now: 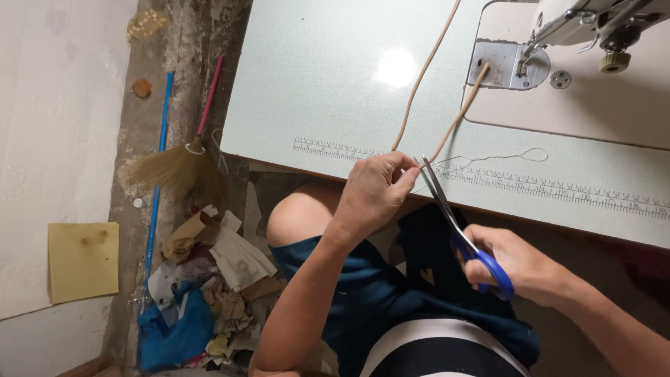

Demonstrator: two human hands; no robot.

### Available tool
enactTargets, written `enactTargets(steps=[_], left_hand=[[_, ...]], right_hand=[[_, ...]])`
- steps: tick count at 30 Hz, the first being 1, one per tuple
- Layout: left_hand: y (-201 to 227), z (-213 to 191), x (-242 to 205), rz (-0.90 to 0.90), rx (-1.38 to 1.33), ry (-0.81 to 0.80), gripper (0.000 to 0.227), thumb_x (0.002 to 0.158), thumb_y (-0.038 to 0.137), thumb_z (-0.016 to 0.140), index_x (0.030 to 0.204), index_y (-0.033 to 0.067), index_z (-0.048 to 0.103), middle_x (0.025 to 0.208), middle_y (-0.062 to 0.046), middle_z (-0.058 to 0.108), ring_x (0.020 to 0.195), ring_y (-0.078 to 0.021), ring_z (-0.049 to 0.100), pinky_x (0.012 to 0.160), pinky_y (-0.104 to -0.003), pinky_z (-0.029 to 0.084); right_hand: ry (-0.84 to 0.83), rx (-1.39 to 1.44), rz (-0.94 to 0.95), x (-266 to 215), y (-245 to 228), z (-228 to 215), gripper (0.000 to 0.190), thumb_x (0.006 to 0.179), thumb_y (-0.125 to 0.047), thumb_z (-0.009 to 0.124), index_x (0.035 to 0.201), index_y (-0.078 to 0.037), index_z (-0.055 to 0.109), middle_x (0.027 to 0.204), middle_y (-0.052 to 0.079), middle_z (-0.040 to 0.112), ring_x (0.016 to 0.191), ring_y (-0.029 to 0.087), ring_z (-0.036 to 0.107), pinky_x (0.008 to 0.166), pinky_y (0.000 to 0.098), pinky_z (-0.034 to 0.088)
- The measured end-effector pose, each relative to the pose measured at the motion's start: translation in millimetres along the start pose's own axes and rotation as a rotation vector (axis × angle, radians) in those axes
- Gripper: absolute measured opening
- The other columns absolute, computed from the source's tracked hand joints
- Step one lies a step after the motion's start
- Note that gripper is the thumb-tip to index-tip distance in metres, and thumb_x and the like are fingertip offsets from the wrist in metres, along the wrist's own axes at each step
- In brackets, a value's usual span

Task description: Preparing a fabric component by cutting, threading a cord, and sewing it with an industrial machine

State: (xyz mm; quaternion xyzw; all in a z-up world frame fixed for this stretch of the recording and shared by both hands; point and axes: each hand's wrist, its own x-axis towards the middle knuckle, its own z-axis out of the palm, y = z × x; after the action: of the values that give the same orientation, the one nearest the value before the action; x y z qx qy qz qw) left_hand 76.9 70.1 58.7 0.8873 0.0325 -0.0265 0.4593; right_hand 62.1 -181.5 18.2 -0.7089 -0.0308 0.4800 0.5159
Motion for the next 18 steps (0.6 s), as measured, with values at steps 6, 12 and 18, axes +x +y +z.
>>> enactTargets(steps=[6, 12, 18], left_hand=[[-6.3, -0.9, -2.4, 0.114, 0.047, -0.03, 0.014, 0.091, 0.021, 0.062, 0.09, 0.0137, 0.075, 0.058, 0.001, 0.061, 0.054, -0.0155, 0.054, 0.059, -0.033, 0.045], [-19.4, 0.0, 1.6, 0.202, 0.105, -0.032, 0.01, 0.091, 0.018, 0.062, 0.089, 0.0137, 0.071, 0.063, -0.005, 0.064, 0.057, -0.0229, 0.06, 0.064, -0.035, 0.047], [-28.5, 18.5, -5.4, 0.102, 0.097, -0.012, 0.009, 0.095, 0.019, 0.065, 0.094, 0.0174, 0.075, 0.074, -0.011, 0.073, 0.078, -0.0377, 0.074, 0.066, -0.051, 0.059]], right_hand=[[0.036, -0.054, 0.004, 8.6, -27.0, 4.1, 0.037, 0.076, -0.031, 0.083, 0.083, -0.002, 0.06, 0.064, 0.014, 0.064, 0.056, 0.021, 0.059, 0.048, 0.0328, 0.045], [0.229, -0.195, -0.03, 0.2, -24.7, 16.6, 0.039, 0.087, -0.023, 0.083, 0.067, -0.008, 0.053, 0.051, 0.003, 0.051, 0.047, 0.014, 0.042, 0.045, 0.0299, 0.038], [0.284, -0.075, -0.171, 6.7, 6.1, 18.0, 0.036, 0.079, -0.022, 0.085, 0.06, 0.001, 0.065, 0.038, 0.013, 0.058, 0.035, 0.018, 0.061, 0.037, 0.0267, 0.046]])
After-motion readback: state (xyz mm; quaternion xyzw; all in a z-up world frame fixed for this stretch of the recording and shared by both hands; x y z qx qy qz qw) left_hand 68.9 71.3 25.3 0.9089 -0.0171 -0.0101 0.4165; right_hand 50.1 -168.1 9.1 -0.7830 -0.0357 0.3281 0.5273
